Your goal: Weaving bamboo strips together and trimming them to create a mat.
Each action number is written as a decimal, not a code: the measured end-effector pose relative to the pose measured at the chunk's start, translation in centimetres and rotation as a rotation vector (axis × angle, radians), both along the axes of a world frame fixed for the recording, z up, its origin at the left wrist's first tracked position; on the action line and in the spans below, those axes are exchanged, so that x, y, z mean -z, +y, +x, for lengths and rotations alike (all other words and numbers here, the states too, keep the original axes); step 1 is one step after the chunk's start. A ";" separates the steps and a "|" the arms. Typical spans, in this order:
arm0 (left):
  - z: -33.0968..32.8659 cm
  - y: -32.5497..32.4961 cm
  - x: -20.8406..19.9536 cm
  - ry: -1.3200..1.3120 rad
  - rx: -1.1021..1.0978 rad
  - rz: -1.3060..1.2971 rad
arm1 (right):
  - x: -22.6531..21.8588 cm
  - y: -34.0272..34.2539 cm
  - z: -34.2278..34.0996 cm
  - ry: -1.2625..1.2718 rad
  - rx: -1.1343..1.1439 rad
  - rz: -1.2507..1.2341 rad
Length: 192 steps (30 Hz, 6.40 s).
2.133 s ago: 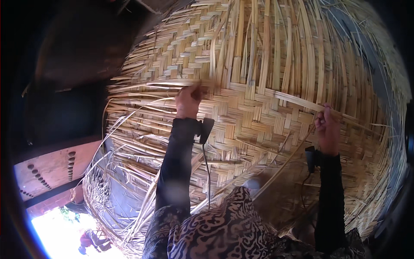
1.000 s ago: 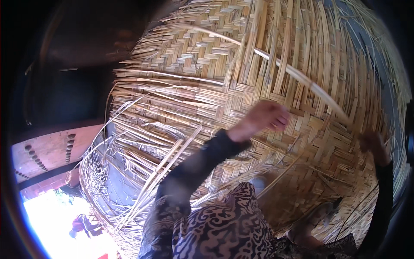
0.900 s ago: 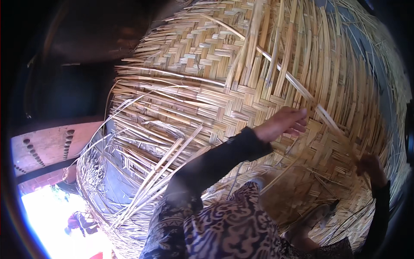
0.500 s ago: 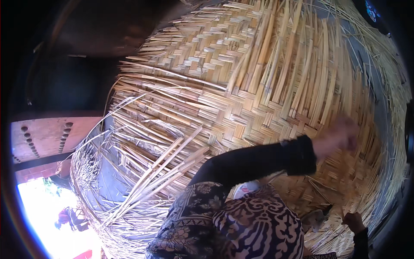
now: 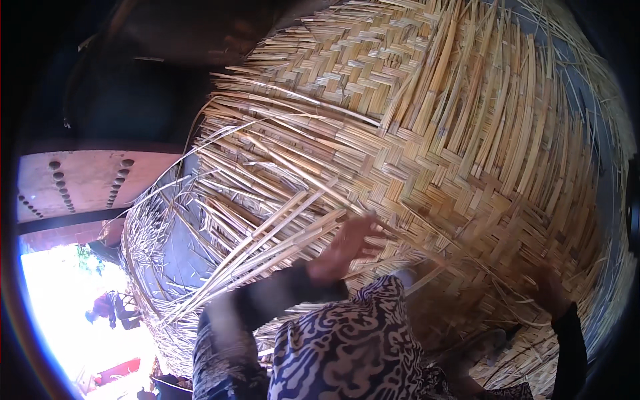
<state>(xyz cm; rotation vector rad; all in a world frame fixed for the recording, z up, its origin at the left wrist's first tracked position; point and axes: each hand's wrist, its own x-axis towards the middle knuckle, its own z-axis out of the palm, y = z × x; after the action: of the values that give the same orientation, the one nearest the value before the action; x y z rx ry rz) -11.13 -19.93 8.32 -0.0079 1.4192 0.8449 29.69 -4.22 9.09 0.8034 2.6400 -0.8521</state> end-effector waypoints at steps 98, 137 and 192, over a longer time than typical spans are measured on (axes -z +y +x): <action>-0.3 10.3 -0.1 0.595 0.587 0.795 | 6.6 -8.0 -19.8 0.177 -0.196 0.007; -6.9 -11.7 1.5 0.750 -0.294 -0.036 | 3.1 1.3 1.2 -0.092 0.126 -0.486; -0.6 -12.1 0.1 1.419 0.462 0.469 | 10.4 7.6 -14.1 0.557 0.754 -0.694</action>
<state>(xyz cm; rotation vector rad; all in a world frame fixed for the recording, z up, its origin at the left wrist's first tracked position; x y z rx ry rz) -11.76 -32.02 8.22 1.4675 2.2983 0.7488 15.62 3.35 -1.36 1.5105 2.0706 -2.2884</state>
